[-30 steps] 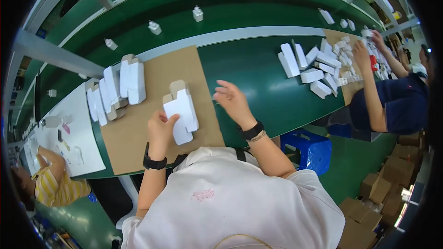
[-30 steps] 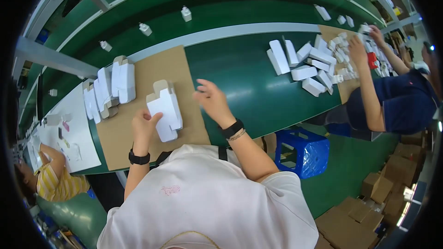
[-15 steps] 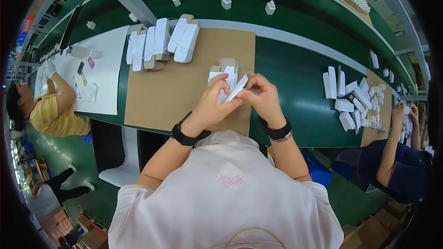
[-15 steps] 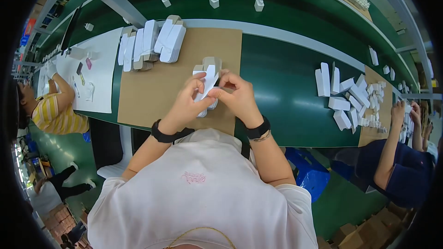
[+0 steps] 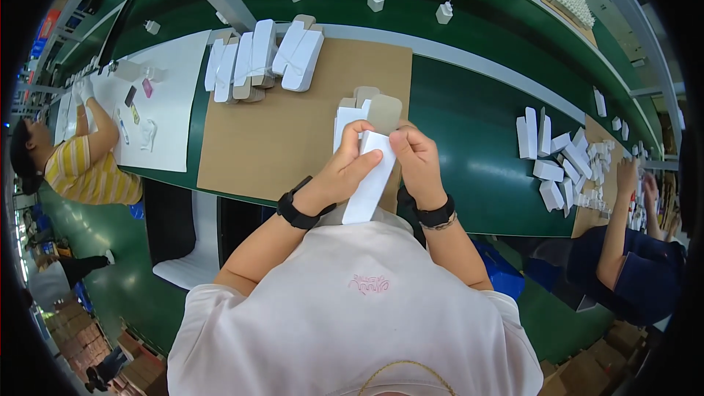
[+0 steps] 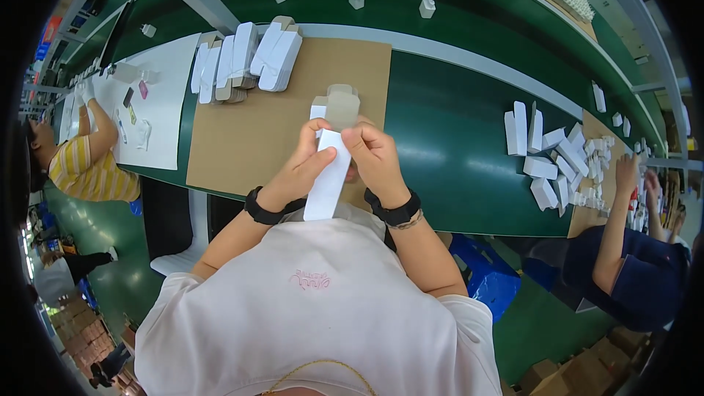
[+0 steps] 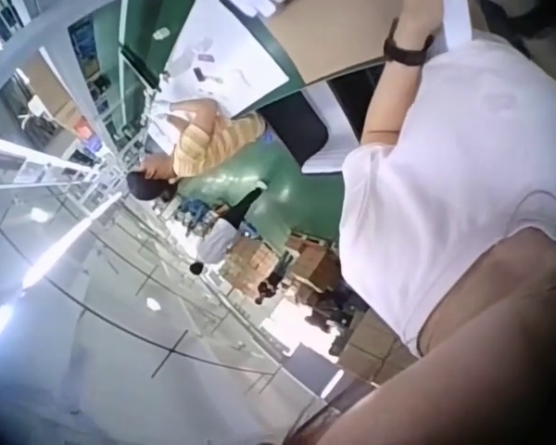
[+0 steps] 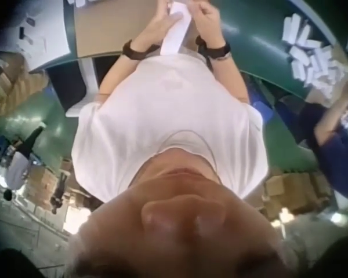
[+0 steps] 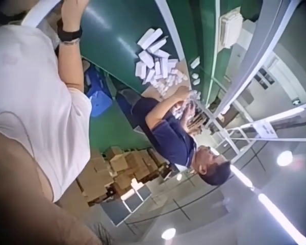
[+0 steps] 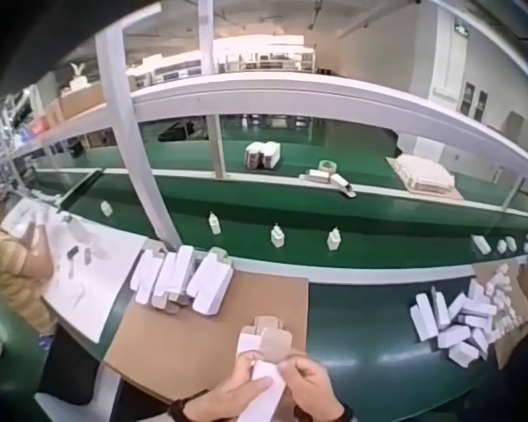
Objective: Folding and assembling small white cardboard boxes on an industrial assembly line.
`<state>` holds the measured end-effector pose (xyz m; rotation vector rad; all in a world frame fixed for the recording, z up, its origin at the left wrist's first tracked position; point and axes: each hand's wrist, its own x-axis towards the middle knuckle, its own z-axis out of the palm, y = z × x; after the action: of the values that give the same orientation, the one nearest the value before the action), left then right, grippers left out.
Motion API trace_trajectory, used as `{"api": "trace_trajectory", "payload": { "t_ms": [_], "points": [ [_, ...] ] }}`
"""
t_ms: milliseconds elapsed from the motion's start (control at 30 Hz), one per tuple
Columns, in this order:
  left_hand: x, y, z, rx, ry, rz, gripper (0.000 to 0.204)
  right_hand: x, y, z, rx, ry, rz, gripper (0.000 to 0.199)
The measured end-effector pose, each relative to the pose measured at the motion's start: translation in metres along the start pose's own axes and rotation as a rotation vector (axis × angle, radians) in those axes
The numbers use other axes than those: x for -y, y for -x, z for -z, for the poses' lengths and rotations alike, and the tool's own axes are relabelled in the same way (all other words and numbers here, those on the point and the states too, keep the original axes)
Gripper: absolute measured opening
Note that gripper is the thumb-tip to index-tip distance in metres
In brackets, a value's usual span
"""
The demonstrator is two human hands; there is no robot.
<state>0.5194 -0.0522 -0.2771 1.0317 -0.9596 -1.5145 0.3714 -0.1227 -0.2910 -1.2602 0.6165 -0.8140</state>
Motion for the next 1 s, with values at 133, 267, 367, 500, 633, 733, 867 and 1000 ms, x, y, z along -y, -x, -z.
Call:
{"api": "trace_trajectory", "payload": {
  "t_ms": [133, 267, 367, 500, 633, 733, 867, 1000],
  "points": [
    [-0.014, 0.003, -0.004, 0.005, 0.203, 0.034, 0.044, 0.020, 0.004, -0.017, -0.138, 0.150, 0.123, 0.022],
    [0.008, 0.007, 0.017, 0.062, -0.007, -0.042, 0.048, 0.031, -0.001, -0.007, -0.022, 0.111, 0.038, 0.022],
    [-0.004, 0.012, 0.018, 0.109, -0.115, 0.023, 0.051, 0.036, -0.006, 0.006, 0.118, 0.026, -0.163, 0.025],
    [-0.019, 0.013, 0.017, 0.121, -0.308, 0.008, 0.056, 0.032, -0.006, 0.009, 0.063, -0.006, -0.263, 0.030],
    [-0.017, 0.009, 0.022, 0.108, -0.349, -0.042, 0.061, 0.031, -0.003, 0.007, 0.050, -0.026, -0.289, 0.030],
    [-0.011, 0.005, 0.022, 0.118, -0.348, -0.048, 0.061, 0.035, 0.005, 0.006, 0.055, 0.130, -0.161, 0.027],
    [-0.028, -0.001, 0.015, 0.134, -0.485, -0.010, 0.060, 0.036, 0.004, 0.012, -0.118, 0.188, -0.219, 0.025],
    [-0.024, -0.006, 0.016, 0.148, -0.442, -0.021, 0.059, 0.040, -0.001, 0.017, -0.015, 0.162, -0.205, 0.023]
  ]
}}
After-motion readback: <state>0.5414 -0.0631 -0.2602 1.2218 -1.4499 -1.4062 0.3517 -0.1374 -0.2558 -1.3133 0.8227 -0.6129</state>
